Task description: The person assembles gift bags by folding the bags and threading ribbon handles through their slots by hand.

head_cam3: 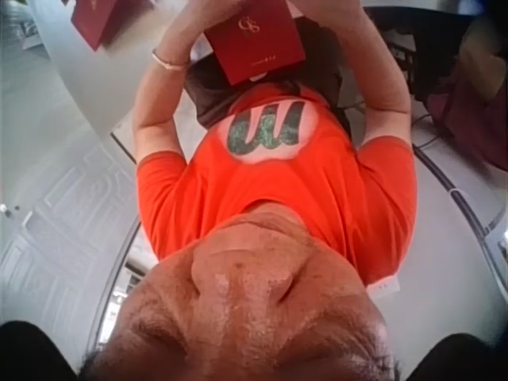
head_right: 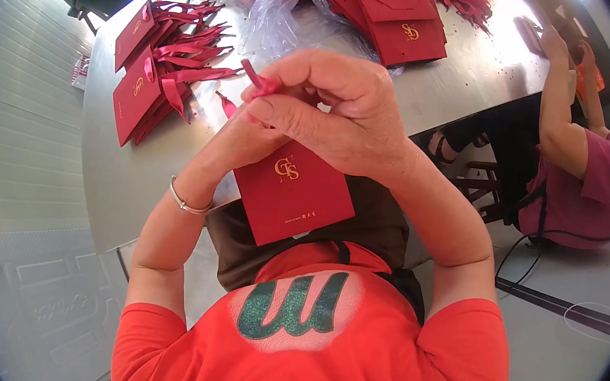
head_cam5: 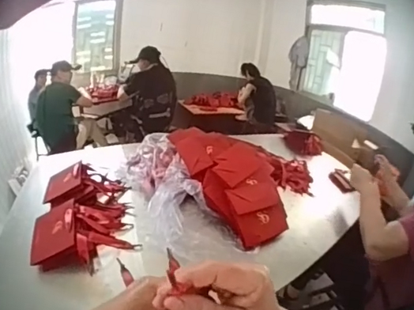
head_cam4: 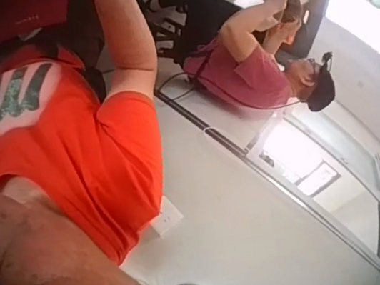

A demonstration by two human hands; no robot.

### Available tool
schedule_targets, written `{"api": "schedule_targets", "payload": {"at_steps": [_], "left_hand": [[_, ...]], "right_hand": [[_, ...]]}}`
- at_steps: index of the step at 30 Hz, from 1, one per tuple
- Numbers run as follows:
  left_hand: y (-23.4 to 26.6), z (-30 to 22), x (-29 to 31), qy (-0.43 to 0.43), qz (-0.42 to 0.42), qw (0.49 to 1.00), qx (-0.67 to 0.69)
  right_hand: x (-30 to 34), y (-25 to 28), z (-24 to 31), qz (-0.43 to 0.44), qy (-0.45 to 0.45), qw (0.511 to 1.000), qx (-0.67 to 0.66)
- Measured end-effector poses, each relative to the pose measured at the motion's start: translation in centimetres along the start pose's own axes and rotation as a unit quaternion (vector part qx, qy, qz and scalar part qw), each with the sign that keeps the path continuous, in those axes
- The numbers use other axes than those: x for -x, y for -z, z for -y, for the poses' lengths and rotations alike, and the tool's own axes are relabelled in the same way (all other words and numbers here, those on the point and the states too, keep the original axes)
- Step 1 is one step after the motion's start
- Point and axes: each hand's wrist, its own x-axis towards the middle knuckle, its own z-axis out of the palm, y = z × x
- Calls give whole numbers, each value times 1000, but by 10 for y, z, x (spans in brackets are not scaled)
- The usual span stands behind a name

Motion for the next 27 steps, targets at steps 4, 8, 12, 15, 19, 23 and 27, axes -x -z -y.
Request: {"api": "schedule_targets", "payload": {"at_steps": [4,8,12,15,19,23,27], "left_hand": [[3,11,4,-2,0,998,-64],[23,-9,8,-94,50,994,-39],[43,-15,2,105,91,989,52],[56,-18,1,113,151,982,24],[71,-21,5,134,180,972,-62],[79,-31,6,158,207,965,-27],[84,-37,8,178,245,950,76]], "right_hand": [[0,-19,-8,-36,-10,999,35],[24,-32,-34,21,-66,990,120],[46,-42,-53,-8,-211,977,16],[51,-43,-63,-30,-217,975,44],[49,-51,-67,-70,-240,968,13],[50,-52,-69,-69,-226,969,72],[52,-53,-77,-96,-258,961,39]]}}
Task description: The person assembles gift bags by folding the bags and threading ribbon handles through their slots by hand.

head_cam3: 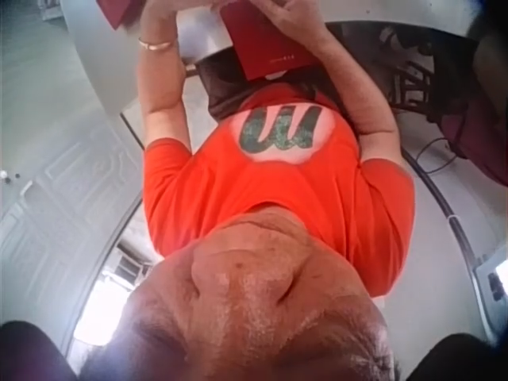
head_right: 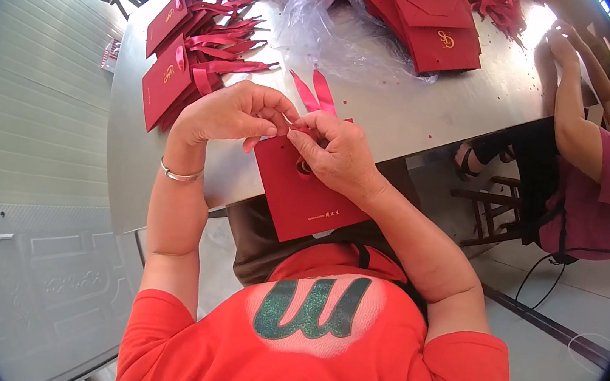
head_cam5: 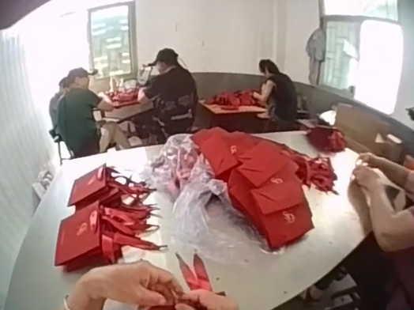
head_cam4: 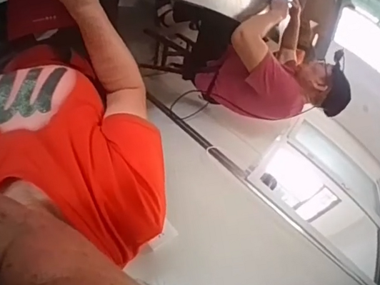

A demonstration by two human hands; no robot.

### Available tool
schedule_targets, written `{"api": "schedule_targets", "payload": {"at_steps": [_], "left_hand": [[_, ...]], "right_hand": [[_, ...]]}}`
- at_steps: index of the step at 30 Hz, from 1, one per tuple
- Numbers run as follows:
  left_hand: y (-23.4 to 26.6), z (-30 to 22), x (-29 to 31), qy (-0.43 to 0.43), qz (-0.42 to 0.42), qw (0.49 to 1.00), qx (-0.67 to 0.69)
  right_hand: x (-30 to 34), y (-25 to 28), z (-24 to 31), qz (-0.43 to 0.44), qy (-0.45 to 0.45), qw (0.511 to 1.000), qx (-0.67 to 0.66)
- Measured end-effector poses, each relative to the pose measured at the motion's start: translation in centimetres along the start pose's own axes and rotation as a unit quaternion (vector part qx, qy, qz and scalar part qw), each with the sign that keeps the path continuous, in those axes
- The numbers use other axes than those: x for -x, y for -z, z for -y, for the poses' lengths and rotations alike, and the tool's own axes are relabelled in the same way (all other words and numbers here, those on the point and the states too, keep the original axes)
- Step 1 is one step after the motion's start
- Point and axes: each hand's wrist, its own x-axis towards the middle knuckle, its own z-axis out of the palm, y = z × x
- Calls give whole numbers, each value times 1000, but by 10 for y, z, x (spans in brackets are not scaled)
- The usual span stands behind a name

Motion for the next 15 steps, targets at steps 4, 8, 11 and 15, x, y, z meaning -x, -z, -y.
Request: {"api": "schedule_targets", "payload": {"at_steps": [4,8,11,15], "left_hand": [[-1,-9,7,64,-6,998,-22],[-2,9,10,58,-9,998,-5],[-6,10,9,35,-24,999,-10],[-10,13,2,56,-53,996,-51]], "right_hand": [[0,1,-7,-16,16,1000,-16],[3,2,3,-1,15,1000,-11],[2,2,4,-5,72,997,25],[4,2,1,-4,121,989,89]]}}
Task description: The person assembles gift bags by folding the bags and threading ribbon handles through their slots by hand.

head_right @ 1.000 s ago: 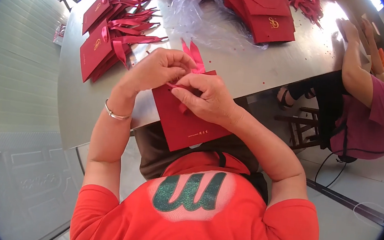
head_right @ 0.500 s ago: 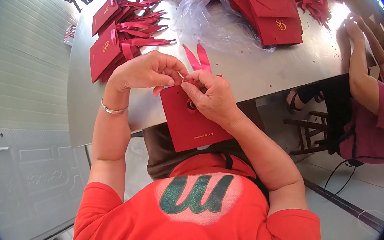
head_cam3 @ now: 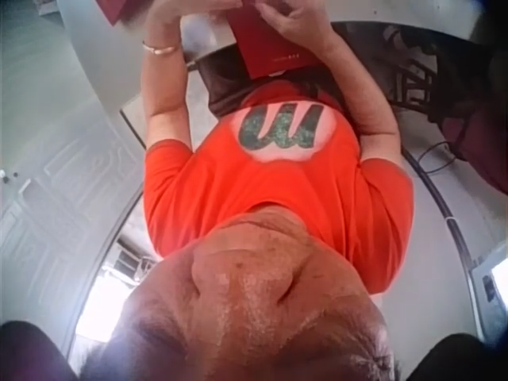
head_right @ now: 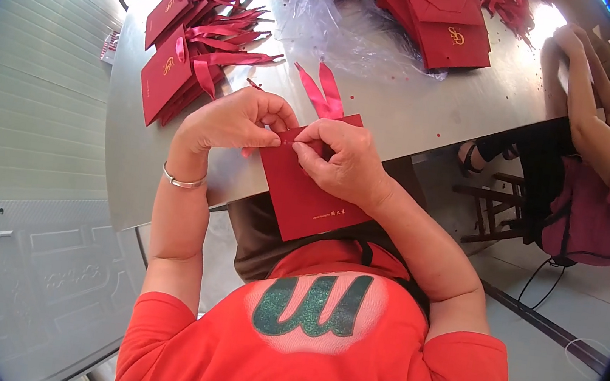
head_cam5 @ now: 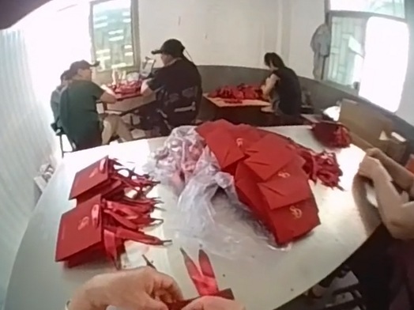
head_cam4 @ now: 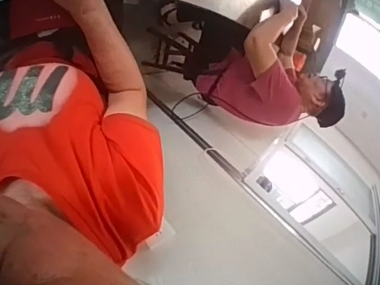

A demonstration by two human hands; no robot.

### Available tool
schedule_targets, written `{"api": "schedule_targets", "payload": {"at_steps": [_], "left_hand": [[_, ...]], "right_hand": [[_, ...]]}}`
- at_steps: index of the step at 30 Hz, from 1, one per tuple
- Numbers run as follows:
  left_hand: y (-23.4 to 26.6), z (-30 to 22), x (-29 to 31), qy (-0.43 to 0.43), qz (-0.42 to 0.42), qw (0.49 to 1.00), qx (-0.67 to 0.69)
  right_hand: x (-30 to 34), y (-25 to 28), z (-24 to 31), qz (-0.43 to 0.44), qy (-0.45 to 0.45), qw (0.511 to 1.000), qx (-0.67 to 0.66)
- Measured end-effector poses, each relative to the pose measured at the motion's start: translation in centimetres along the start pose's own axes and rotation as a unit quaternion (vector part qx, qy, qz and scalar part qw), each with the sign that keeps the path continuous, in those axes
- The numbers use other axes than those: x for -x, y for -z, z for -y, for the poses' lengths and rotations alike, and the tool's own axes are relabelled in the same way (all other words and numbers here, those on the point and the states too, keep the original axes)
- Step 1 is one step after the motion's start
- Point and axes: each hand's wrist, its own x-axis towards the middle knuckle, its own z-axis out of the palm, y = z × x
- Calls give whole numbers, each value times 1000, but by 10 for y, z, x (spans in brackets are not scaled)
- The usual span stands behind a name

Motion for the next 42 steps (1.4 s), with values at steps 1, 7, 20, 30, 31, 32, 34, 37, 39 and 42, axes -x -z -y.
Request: {"api": "schedule_targets", "payload": {"at_steps": [1,7,20,30,31,32,34,37,39,42], "left_hand": [[1,1,0,-1,-1,1000,1],[2,1,2,5,17,1000,2],[-2,7,2,7,-11,1000,12],[0,8,4,2,-6,1000,25],[1,8,4,1,-7,1000,25],[0,8,4,4,-9,1000,27],[2,7,4,6,-13,1000,26],[1,4,3,5,-18,1000,4],[0,3,4,18,-18,1000,16],[-1,2,5,22,-22,999,25]], "right_hand": [[-1,0,2,1,0,1000,1],[-2,-8,9,-7,113,984,139],[-3,-14,21,14,87,964,252],[-4,-11,12,15,74,980,183],[-5,-11,13,15,74,980,183],[-5,-12,14,17,94,973,209],[-8,-13,19,18,115,965,234],[-10,-20,38,73,107,909,397],[-17,-28,54,117,79,867,478],[-23,-38,60,141,71,848,506]]}}
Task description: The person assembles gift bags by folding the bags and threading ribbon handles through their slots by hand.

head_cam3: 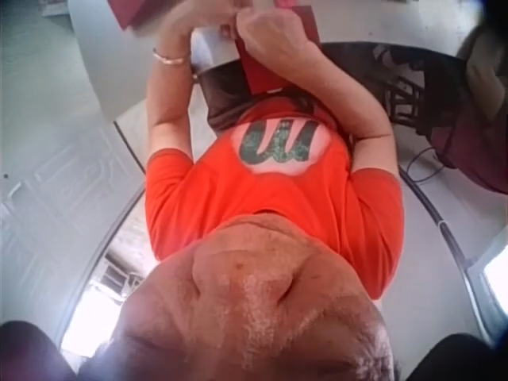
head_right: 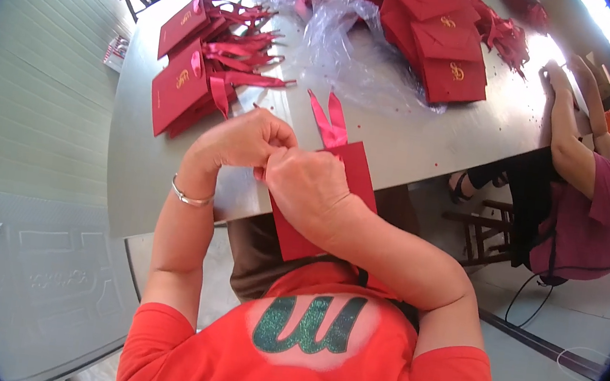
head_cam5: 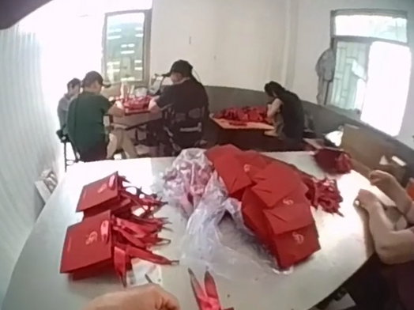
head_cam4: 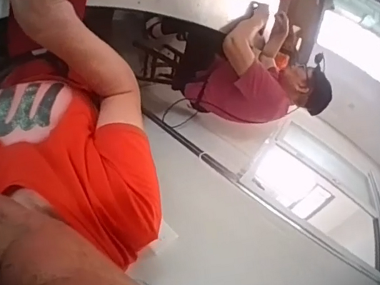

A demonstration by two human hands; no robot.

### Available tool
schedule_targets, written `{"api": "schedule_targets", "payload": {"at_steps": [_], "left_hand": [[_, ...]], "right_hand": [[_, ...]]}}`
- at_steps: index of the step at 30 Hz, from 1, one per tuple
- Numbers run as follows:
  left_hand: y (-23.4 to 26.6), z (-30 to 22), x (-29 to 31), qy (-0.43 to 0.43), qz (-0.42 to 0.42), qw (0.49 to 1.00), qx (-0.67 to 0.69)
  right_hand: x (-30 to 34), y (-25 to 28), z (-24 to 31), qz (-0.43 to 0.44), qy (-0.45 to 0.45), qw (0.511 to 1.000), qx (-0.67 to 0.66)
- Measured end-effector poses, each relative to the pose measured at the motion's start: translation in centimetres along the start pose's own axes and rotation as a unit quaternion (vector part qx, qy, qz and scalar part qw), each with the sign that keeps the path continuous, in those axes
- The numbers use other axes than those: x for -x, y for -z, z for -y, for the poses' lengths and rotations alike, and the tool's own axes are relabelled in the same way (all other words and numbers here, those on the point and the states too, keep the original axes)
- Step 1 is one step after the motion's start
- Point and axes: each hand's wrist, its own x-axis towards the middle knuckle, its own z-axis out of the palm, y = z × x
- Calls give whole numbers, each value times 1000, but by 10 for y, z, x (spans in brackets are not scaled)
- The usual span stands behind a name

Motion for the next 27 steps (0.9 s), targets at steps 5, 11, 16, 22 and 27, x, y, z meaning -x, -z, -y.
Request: {"api": "schedule_targets", "payload": {"at_steps": [5,11,16,22,27], "left_hand": [[0,1,2,0,-9,1000,-5],[2,4,0,-10,2,999,43],[1,4,2,-14,3,999,45],[-5,5,2,-35,8,998,47],[-4,4,-2,-43,13,998,37]], "right_hand": [[-9,-8,-4,42,-10,997,-67],[2,-1,-21,1,-54,990,-132],[7,11,-28,-77,-11,986,-147],[10,-7,-26,-71,-12,989,-129],[4,4,-43,-57,5,969,-241]]}}
